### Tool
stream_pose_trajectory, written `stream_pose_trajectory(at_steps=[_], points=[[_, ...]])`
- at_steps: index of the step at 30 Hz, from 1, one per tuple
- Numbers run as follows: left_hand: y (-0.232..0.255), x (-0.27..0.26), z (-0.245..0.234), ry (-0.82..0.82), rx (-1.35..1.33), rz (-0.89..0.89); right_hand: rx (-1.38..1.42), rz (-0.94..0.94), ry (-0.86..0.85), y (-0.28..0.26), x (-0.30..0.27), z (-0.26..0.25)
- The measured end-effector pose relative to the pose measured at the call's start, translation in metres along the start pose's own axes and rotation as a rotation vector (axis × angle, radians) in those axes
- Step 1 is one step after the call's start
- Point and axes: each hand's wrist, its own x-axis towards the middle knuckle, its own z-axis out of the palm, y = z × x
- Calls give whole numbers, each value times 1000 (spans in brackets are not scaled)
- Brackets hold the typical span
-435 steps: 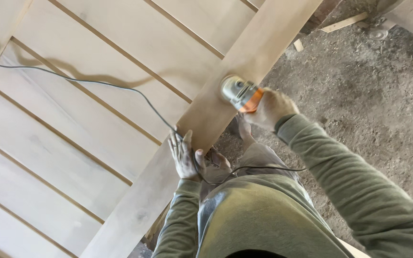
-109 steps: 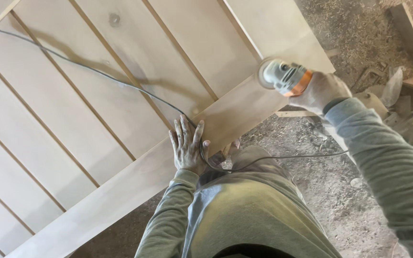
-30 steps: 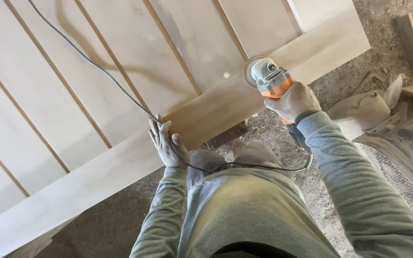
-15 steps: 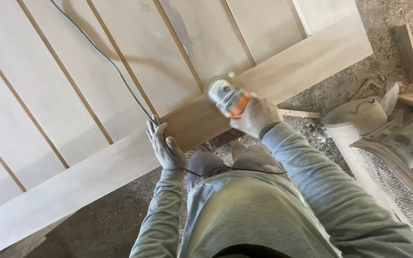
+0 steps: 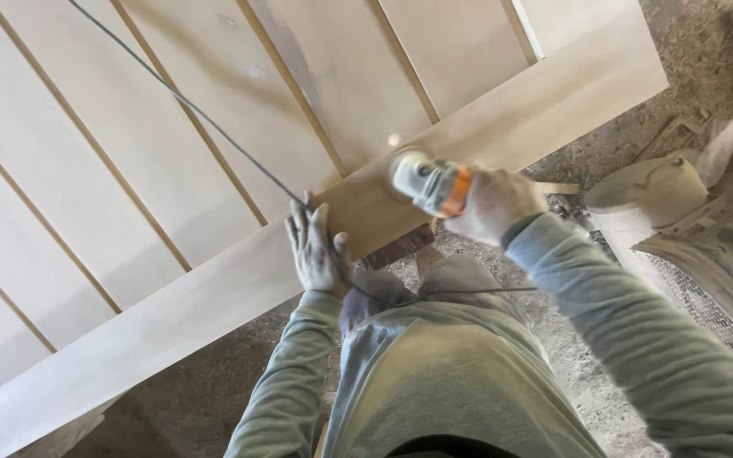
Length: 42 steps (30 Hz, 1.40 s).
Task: The person uses a handheld power sander to smooth the surface of a wooden door panel, moving the sander along the panels and frames by hand.
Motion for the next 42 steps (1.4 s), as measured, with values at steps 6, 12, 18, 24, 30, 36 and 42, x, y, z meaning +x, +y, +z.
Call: stream_pose_trajectory(at_steps=[6,12,18,24,30,36,42], points=[[44,27,35,-291,109,144,24,101,6,57,5,-14],[83,45,40,-269,17,223,83,139,80,93,6,-17],[90,60,50,-264,45,266,174,200,111,128,5,-26],[94,67,57,-374,104,184,226,365,158,164,0,-42],[93,66,54,-233,32,271,383,564,201,221,20,-45],[91,66,56,-244,58,266,493,595,304,249,14,-39],[89,64,59,-258,73,261,594,636,267,235,-2,-30]])
